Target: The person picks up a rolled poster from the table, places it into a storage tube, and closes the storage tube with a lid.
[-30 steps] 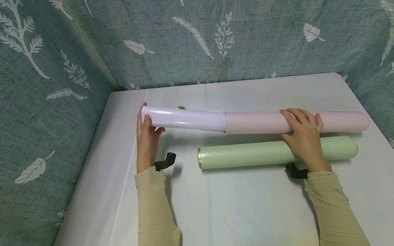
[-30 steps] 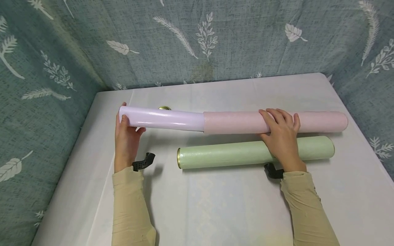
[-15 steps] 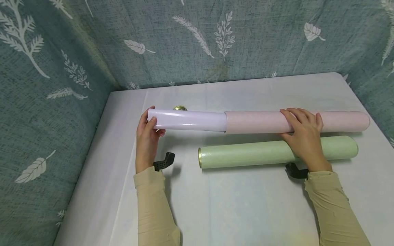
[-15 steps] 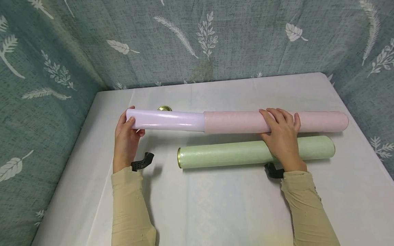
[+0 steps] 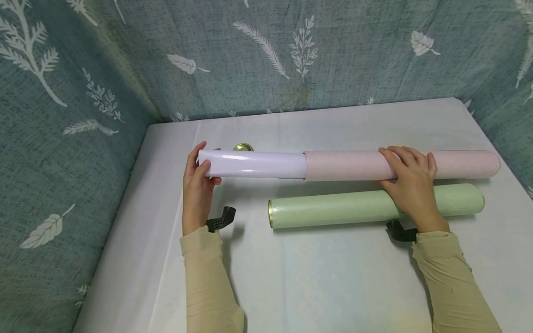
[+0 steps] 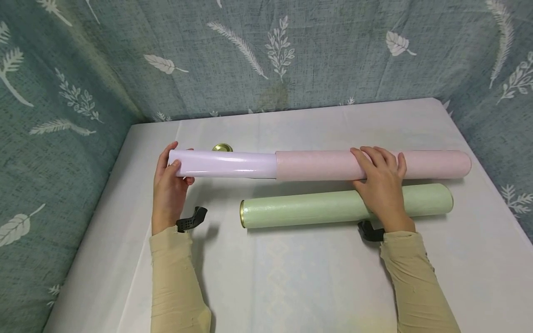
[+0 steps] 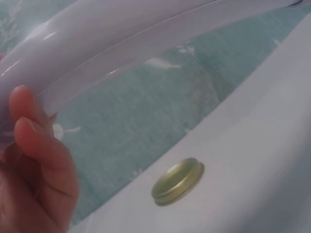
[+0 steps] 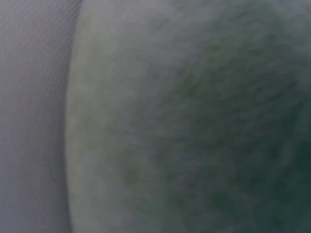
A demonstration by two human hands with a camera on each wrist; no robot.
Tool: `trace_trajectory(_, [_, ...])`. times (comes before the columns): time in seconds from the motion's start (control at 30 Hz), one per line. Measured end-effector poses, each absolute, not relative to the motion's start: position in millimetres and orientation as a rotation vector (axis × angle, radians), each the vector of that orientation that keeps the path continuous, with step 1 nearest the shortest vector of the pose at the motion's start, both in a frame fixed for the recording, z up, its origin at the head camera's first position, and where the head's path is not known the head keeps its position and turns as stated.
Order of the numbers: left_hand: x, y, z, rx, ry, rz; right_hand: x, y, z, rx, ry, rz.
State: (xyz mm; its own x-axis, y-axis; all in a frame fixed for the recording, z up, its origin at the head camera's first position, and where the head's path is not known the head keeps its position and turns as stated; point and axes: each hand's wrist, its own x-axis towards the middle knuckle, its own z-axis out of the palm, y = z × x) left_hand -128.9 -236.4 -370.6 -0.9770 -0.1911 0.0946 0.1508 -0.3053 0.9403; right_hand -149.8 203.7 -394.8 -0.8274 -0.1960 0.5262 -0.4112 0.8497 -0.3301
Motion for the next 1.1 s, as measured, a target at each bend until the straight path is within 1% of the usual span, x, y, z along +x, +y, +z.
trace_trajectory(0.37, [-129.3, -235.0, -370.1, 0.009, -1.756, -2.42, -149.9, 203.7, -395.0, 0.444, -2.55, 0.599])
trace_trajectory(0.7, [-130.6, -236.4, -373.2, -0.141, -1.748, -2.508, -150.2, 203.8, -395.3, 0.443, -2.541, 0.609])
trace_trajectory(1.1, [-131.1, -238.4, -377.3, -0.207, -1.745, -2.567, -150.5, 203.9, -394.4, 0.438, -2.549, 0.615])
